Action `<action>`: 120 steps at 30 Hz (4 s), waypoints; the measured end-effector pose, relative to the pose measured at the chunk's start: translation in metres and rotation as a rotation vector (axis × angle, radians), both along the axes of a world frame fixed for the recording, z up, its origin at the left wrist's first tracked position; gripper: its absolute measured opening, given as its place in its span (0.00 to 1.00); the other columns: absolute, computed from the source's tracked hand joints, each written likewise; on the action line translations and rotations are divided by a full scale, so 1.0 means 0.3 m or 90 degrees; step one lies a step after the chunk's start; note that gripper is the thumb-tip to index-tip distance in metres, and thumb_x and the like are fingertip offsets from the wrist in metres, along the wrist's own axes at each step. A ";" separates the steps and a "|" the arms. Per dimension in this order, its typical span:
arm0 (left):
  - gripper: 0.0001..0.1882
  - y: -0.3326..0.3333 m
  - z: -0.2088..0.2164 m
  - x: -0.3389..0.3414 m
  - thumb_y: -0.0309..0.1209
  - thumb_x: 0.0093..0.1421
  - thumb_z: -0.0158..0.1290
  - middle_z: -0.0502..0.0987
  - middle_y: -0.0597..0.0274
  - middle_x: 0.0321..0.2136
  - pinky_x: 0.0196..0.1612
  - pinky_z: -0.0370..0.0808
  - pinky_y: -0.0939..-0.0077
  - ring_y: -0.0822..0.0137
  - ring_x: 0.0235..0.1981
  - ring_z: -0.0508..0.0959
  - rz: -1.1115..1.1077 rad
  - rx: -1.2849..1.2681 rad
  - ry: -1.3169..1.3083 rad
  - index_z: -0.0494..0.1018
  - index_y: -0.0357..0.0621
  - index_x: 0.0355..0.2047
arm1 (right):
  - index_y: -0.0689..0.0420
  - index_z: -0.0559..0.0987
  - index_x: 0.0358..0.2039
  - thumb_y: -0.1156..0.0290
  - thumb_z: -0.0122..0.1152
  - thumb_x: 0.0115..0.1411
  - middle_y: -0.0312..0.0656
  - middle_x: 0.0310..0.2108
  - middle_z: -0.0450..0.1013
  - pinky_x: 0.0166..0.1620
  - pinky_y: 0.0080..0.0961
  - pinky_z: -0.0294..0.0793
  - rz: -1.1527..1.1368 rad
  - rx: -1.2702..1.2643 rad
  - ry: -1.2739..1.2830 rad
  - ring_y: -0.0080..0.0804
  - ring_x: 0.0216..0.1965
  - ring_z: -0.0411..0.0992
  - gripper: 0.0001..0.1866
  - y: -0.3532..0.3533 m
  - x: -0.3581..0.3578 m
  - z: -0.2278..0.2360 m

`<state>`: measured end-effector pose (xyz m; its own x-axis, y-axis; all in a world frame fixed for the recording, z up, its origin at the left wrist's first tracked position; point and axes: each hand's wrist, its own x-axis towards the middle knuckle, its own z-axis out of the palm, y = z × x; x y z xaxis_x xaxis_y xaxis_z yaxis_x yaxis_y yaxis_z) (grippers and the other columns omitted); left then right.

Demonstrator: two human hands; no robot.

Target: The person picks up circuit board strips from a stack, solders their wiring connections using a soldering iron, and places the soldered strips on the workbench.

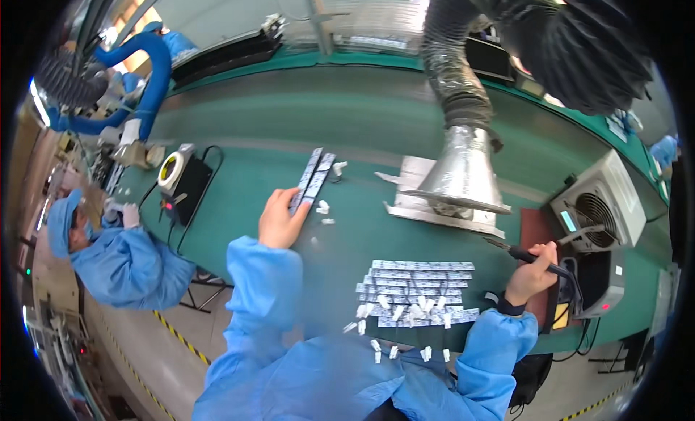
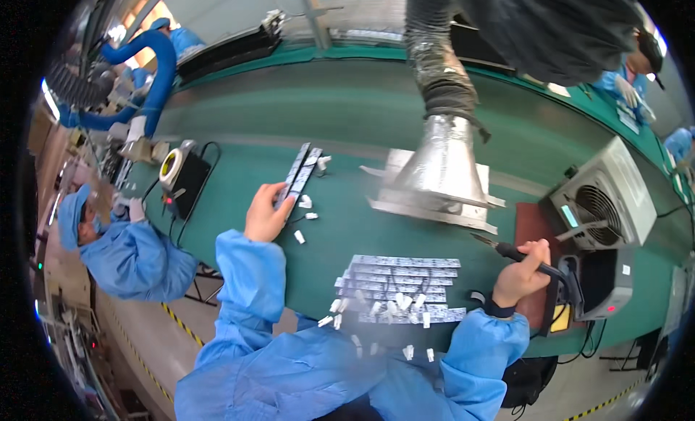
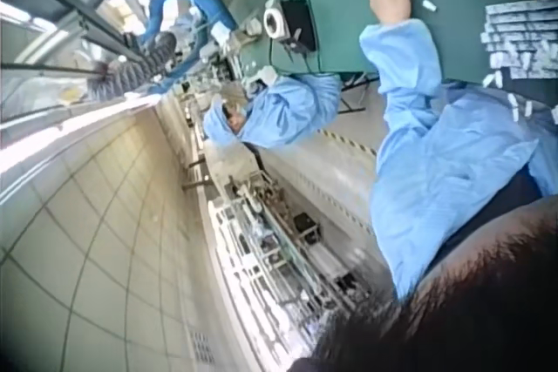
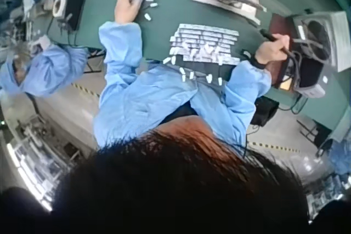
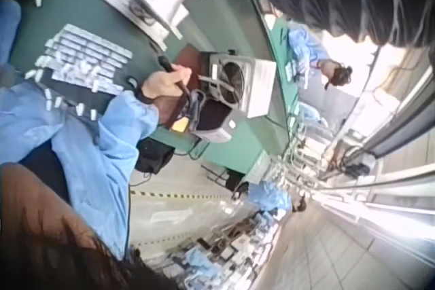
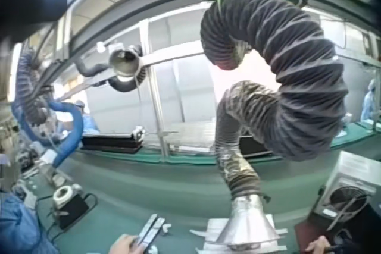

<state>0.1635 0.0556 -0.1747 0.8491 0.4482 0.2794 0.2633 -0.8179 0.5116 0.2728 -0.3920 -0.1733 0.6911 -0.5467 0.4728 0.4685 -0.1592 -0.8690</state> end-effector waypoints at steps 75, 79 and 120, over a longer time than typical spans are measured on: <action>0.20 -0.490 0.037 0.066 0.24 0.53 0.64 0.78 0.53 0.26 0.26 0.74 0.68 0.57 0.22 0.78 -0.506 -0.166 -0.053 0.77 0.37 0.48 | 0.57 0.65 0.18 0.64 0.43 0.69 0.35 0.09 0.56 0.17 0.27 0.50 0.337 -0.266 -0.250 0.26 0.10 0.54 0.21 0.303 -0.196 0.066; 0.20 -0.492 0.044 0.067 0.24 0.53 0.64 0.78 0.53 0.25 0.25 0.74 0.68 0.57 0.22 0.78 -0.502 -0.165 -0.049 0.77 0.36 0.48 | 0.57 0.66 0.19 0.64 0.42 0.69 0.35 0.09 0.56 0.17 0.27 0.50 0.357 -0.279 -0.228 0.26 0.10 0.54 0.20 0.297 -0.197 0.076; 0.19 -0.485 0.054 0.061 0.23 0.53 0.63 0.79 0.50 0.28 0.29 0.76 0.68 0.55 0.25 0.79 -0.477 -0.205 0.002 0.77 0.35 0.46 | 0.63 0.67 0.18 0.69 0.46 0.66 0.41 0.15 0.63 0.20 0.26 0.53 0.262 -0.230 -0.116 0.25 0.15 0.57 0.19 0.185 -0.120 0.051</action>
<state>0.1817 -0.0899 -0.1586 0.9558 -0.1813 0.2314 -0.2940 -0.5901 0.7519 0.2369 -0.3366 -0.1580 0.7028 -0.0316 0.7106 0.6917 -0.2031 -0.6931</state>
